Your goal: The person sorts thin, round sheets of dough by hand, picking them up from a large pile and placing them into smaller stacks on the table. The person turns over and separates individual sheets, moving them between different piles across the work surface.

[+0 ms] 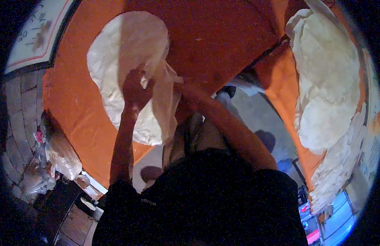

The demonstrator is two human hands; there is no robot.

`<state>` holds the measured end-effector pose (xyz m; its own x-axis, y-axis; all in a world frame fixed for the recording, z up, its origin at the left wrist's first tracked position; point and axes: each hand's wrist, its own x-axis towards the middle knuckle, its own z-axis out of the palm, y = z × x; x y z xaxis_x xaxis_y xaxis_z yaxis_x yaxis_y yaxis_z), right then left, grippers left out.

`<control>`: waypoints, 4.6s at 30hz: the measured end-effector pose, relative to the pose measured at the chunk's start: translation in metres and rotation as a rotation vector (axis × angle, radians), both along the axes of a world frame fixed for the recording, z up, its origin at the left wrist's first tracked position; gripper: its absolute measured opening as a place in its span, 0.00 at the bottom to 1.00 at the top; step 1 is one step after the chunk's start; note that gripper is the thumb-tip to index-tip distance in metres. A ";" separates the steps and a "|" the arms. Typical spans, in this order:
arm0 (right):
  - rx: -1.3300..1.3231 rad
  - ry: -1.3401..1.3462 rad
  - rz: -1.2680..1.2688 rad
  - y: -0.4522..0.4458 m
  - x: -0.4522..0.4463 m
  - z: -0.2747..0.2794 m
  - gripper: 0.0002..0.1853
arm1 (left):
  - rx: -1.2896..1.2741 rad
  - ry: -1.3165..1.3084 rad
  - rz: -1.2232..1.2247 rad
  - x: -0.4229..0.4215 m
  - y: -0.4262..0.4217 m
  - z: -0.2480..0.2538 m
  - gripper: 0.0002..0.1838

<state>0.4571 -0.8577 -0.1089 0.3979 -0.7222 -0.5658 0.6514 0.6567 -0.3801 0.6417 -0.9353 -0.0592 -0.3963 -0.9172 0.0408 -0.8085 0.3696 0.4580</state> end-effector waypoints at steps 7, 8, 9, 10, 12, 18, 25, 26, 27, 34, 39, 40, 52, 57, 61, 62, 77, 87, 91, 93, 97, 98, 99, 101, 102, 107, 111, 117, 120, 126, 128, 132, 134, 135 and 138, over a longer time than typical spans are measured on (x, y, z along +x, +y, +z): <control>-0.071 0.032 -0.054 -0.004 0.007 0.025 0.18 | -0.088 -0.100 -0.166 -0.031 -0.009 0.028 0.34; -0.092 0.021 -0.067 -0.004 0.007 0.027 0.18 | -0.105 -0.088 -0.194 -0.031 -0.011 0.025 0.34; -0.077 0.040 -0.078 -0.004 0.008 0.026 0.18 | -0.124 -0.075 -0.222 -0.030 -0.015 0.021 0.35; -0.060 0.057 -0.087 -0.004 0.008 0.026 0.18 | -0.140 -0.063 -0.248 -0.030 -0.018 0.019 0.35; -0.056 0.064 -0.082 -0.003 0.009 0.021 0.20 | -0.109 -0.096 -0.272 -0.029 -0.025 0.019 0.35; -0.042 -0.074 -0.088 0.000 0.014 -0.005 0.25 | -0.086 -0.248 -0.342 -0.036 -0.029 0.018 0.40; -0.080 0.100 -0.057 0.003 0.005 -0.005 0.24 | -0.176 -0.141 -0.370 -0.031 -0.024 0.012 0.40; -0.128 0.132 -0.075 0.004 0.002 0.006 0.23 | -0.191 -0.129 -0.356 -0.029 -0.023 0.011 0.40; -0.126 0.042 -0.117 0.009 0.001 0.003 0.21 | -0.204 -0.115 -0.341 -0.027 -0.020 0.010 0.40; -0.413 0.387 0.060 -0.013 0.019 -0.003 0.14 | 0.284 0.347 0.053 -0.018 -0.034 0.035 0.38; -0.309 0.303 0.001 -0.019 0.032 0.019 0.13 | 0.151 -0.120 0.084 -0.028 -0.060 0.052 0.37; -0.296 0.275 -0.001 -0.020 0.036 0.018 0.13 | 0.165 -0.148 0.089 -0.025 -0.069 0.042 0.36; -0.150 0.082 -0.185 0.008 0.006 0.038 0.17 | -0.221 -0.028 0.012 0.015 -0.071 0.087 0.33; -0.096 -0.107 -0.119 0.005 0.014 0.017 0.17 | -0.045 -0.411 -0.067 0.015 -0.018 0.149 0.32; -0.249 0.188 -0.048 -0.009 0.013 0.054 0.15 | 0.079 -0.266 -0.187 -0.009 0.030 0.133 0.26; -0.302 0.362 -0.013 -0.008 0.012 0.072 0.15 | 0.087 -0.195 -0.208 -0.009 0.033 0.124 0.25; -0.890 0.417 -0.367 -0.009 -0.030 0.145 0.05 | 0.008 0.203 -0.096 0.058 -0.013 0.149 0.30; -0.285 1.026 -1.215 0.164 -0.428 0.235 0.07 | -0.025 0.679 0.059 0.002 -0.080 0.236 0.29; -0.297 0.974 -1.558 0.264 -0.557 0.166 0.09 | 0.037 0.779 -0.089 -0.079 -0.098 0.268 0.28; -0.265 1.032 -1.420 0.324 -0.610 0.088 0.10 | 0.100 0.787 -0.213 -0.133 -0.110 0.284 0.28; -0.022 0.682 -1.508 0.364 -0.574 0.087 0.19 | -0.095 0.465 -0.498 -0.276 -0.126 0.324 0.26; -0.006 0.687 -1.468 0.378 -0.561 0.089 0.22 | -0.188 0.349 -0.562 -0.314 -0.138 0.337 0.26; 0.027 0.728 -1.507 0.386 -0.545 0.092 0.22 | -0.346 0.224 -0.668 -0.355 -0.149 0.349 0.27; 0.136 0.783 -1.529 0.397 -0.518 0.092 0.22 | -0.566 0.079 -0.857 -0.450 -0.134 0.367 0.27; 0.218 0.796 -1.520 0.405 -0.506 0.089 0.22 | -0.626 0.065 -0.953 -0.499 -0.100 0.368 0.27; 0.241 0.809 -1.489 0.446 -0.423 0.063 0.16 | -0.485 0.061 -1.539 -0.667 0.082 0.290 0.27; 0.413 0.851 -1.480 0.476 -0.350 0.081 0.24 | -0.537 -0.316 -1.628 -0.720 0.146 0.122 0.26; 0.750 0.604 -1.558 0.523 -0.227 0.047 0.23 | -0.462 -0.353 -1.610 -0.686 0.180 0.087 0.27; 0.762 0.583 -1.735 0.543 -0.223 0.045 0.22 | -0.403 -0.323 -1.541 -0.682 0.177 0.091 0.26; 0.866 1.060 -1.886 0.666 -0.343 0.071 0.17 | -0.442 -0.234 -1.448 -0.675 0.242 0.118 0.19; 0.937 1.253 -1.898 0.725 -0.401 0.037 0.24 | -0.348 -0.057 -1.508 -0.658 0.308 0.141 0.18; 0.927 1.257 -1.945 0.771 -0.491 0.035 0.31 | 0.120 -0.090 -1.513 -0.626 0.439 0.140 0.16; 0.749 1.136 -1.896 0.783 -0.526 0.015 0.27 | 0.295 -0.027 -1.530 -0.617 0.479 0.099 0.16; 0.682 1.102 -1.832 0.780 -0.536 0.025 0.25 | 0.458 -0.119 -1.505 -0.615 0.505 0.104 0.16; 0.742 1.352 -1.592 0.754 -0.533 0.096 0.19 | 1.115 -0.029 -1.245 -0.608 0.527 0.046 0.23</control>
<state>-0.0758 -0.1040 -0.0127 -0.8764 0.4541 -0.1604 0.2776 0.2041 -0.9388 0.0337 -0.4084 -0.0129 -0.8450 0.3643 -0.3915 -0.3041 0.2749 0.9121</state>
